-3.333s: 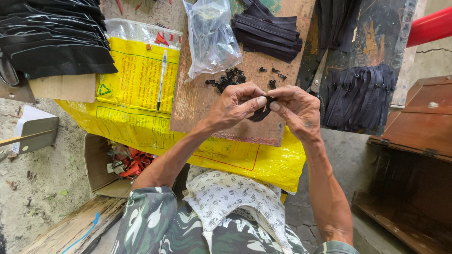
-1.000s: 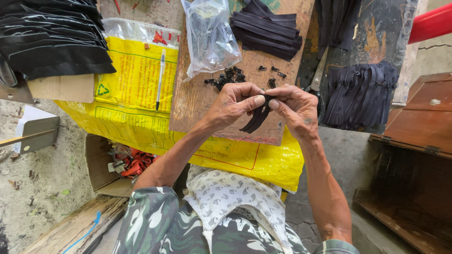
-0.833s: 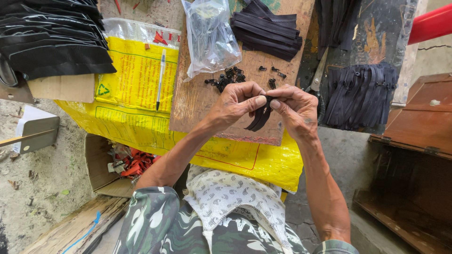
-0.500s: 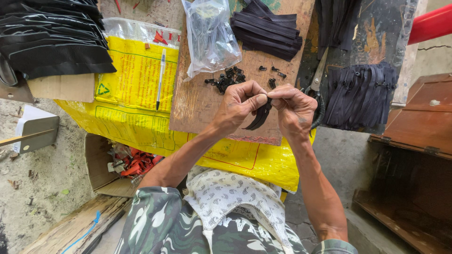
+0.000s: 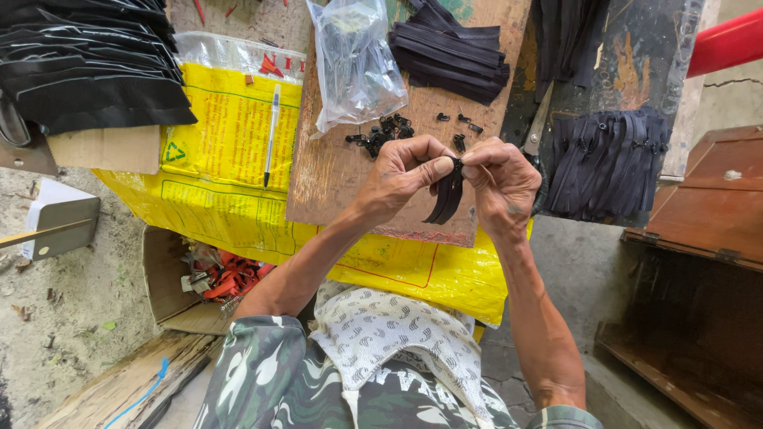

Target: The person sits at a workbench and attaches black zipper sliders to the ends of black zipper tape, threading the tape into each slider by hand and pressing it into place. They work through a pile of sliders one at a time, setting finished zippers onto a stack at the side of the bench.

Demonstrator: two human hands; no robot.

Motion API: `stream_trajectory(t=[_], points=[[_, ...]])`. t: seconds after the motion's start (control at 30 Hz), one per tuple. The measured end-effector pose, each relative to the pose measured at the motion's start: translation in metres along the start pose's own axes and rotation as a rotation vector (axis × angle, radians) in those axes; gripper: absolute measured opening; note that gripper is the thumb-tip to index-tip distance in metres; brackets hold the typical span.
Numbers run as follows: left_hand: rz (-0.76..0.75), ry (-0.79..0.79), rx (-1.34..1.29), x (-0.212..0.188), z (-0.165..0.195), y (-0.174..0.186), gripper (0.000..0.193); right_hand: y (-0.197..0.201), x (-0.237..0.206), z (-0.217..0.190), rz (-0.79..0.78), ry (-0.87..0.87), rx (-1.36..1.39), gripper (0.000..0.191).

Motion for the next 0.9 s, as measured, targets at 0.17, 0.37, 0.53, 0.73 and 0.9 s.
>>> stream_trajectory(t=[0.17, 0.37, 0.53, 0.73, 0.9], points=[[0.041, -0.023, -0.006, 0.001, -0.002, -0.001, 0.021, -0.006, 0.0, -0.003, -0.002, 0.071, -0.114, 0.009], [0.074, -0.049, 0.054, 0.001, 0.001, 0.004, 0.019, -0.016, 0.003, -0.015, 0.06, -0.001, -0.07, 0.013], [0.125, -0.053, 0.107, 0.005, 0.003, 0.005, 0.018, -0.027, -0.003, -0.027, 0.134, 0.21, -0.313, 0.019], [0.189, -0.055, 0.276, 0.005, 0.004, 0.004, 0.018, -0.03, -0.003, -0.032, 0.044, 0.154, -0.637, 0.02], [0.205, -0.001, 0.235, 0.011, 0.001, 0.011, 0.019, -0.031, 0.001, -0.04, -0.01, 0.171, -0.653, 0.023]])
Point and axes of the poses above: each hand's wrist, its own x-axis towards the middle knuckle, its own y-axis out of the back of the hand, z = x × y, the point moved 3 cm from there along x, towards the middle knuckle, and after that the axes turned 1 degree about -y, right-handed, at the moved point
